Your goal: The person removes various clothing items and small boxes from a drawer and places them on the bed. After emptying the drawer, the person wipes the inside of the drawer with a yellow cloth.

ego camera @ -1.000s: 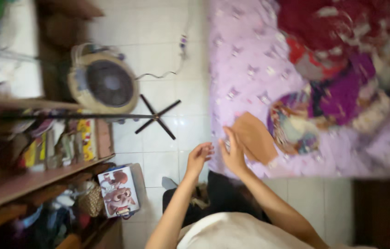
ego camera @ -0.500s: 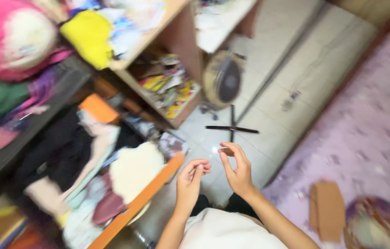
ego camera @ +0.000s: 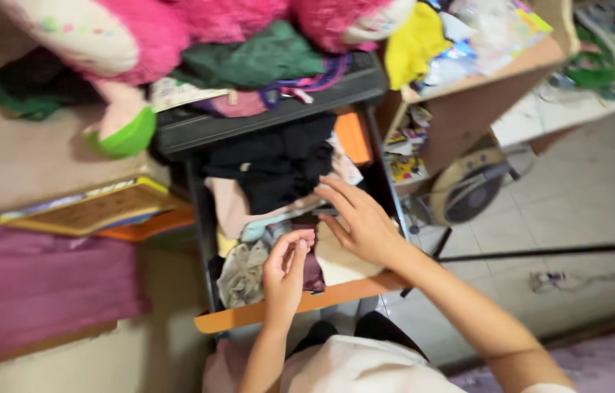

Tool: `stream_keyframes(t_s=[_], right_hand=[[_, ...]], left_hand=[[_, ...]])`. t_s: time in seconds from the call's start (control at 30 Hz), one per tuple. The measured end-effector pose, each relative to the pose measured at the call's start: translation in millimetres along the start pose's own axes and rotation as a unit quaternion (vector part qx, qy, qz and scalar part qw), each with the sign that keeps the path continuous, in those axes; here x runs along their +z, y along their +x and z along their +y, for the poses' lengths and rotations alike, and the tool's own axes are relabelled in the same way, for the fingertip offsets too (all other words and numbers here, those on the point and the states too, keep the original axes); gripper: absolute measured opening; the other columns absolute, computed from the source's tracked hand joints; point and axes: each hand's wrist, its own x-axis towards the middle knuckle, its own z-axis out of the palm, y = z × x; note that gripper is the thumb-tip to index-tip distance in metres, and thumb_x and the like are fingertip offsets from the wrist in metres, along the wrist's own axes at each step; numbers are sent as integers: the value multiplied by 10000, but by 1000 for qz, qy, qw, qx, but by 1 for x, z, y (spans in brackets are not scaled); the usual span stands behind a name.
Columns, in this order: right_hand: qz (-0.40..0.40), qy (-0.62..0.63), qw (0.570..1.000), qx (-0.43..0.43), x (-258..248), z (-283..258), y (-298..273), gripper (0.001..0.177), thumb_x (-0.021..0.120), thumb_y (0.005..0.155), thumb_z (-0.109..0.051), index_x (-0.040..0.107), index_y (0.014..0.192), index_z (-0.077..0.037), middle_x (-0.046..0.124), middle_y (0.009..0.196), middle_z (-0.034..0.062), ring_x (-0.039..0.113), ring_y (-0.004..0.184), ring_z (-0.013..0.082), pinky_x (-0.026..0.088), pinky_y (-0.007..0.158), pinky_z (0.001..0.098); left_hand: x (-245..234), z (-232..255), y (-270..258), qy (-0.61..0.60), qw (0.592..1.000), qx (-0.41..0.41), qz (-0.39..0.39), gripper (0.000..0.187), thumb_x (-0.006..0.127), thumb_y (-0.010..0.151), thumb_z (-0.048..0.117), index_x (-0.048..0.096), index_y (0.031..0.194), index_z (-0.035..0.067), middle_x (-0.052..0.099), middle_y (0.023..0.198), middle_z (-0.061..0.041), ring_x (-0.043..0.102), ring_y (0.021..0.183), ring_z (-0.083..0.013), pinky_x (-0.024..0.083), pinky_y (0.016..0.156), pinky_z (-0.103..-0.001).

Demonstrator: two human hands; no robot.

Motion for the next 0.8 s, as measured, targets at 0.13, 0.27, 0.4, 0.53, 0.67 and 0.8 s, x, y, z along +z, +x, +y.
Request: stream_keyframes(t_s=[0.13, 0.27, 0.4, 0.53, 0.67, 0.8], right_hand=[[-49, -46, 993, -101, 32, 24, 60, 605, 775, 877, -215, 520, 1399, -44, 510, 1491, 221, 530, 1353, 424, 457, 1101, 514], [-98, -141, 980, -102, 60, 41, 93, 854, 849, 668, -309, 514, 1414, -63, 484, 1462, 241, 505, 1308, 464, 449, 1018, 564], [-173, -231, 957, 8, 75, 57, 103, 1061, 878, 555, -204, 450, 1517, -76, 498, 1438, 240, 584, 1065, 424, 506, 868, 518], [-139, -209, 968, -17, 99, 79, 100, 776, 812, 648, -163, 580, 1382, -63, 607, 1253, 141, 621, 1067, 351, 548, 840, 459], [-135, -194, 970, -52, 91, 79, 85, 568, 739, 768, -142, 647, 1320, -43, 621, 1231, 99, 628, 1086, 317, 548, 838, 428], [-93, -262, 949, -146, 74, 57, 59, 477, 739, 840, -185, 638, 1299, -108, 541, 1454, 137, 536, 1358, 345, 479, 1077, 441]], left_hand=[[-24, 2, 13, 10, 999, -21, 48, 224, 578, 1041, 139, 674, 1182, -6, 715, 1156, -61, 679, 1066, -138, 547, 958, -302], [-33, -11, 18, -12, 998, -22, 61, 226, 569, 1037, 128, 658, 1206, 7, 700, 1188, -54, 672, 1081, -133, 541, 975, -293], [-37, -25, 24, -3, 998, -8, 70, 226, 572, 1037, 106, 663, 1217, 6, 701, 1206, -75, 681, 1074, -154, 554, 952, -300], [-39, -34, 29, -1, 998, -13, 64, 242, 567, 1025, 102, 647, 1232, 10, 697, 1251, -79, 696, 1103, -168, 560, 973, -305], [-46, -40, 33, 7, 997, -7, 81, 254, 588, 1023, 102, 626, 1257, 11, 669, 1297, -84, 663, 1165, -180, 531, 1022, -314], [-64, -54, 34, -1, 996, -50, 73, 242, 584, 1013, 96, 637, 1238, 25, 685, 1285, -108, 653, 1240, -195, 484, 1072, -306]])
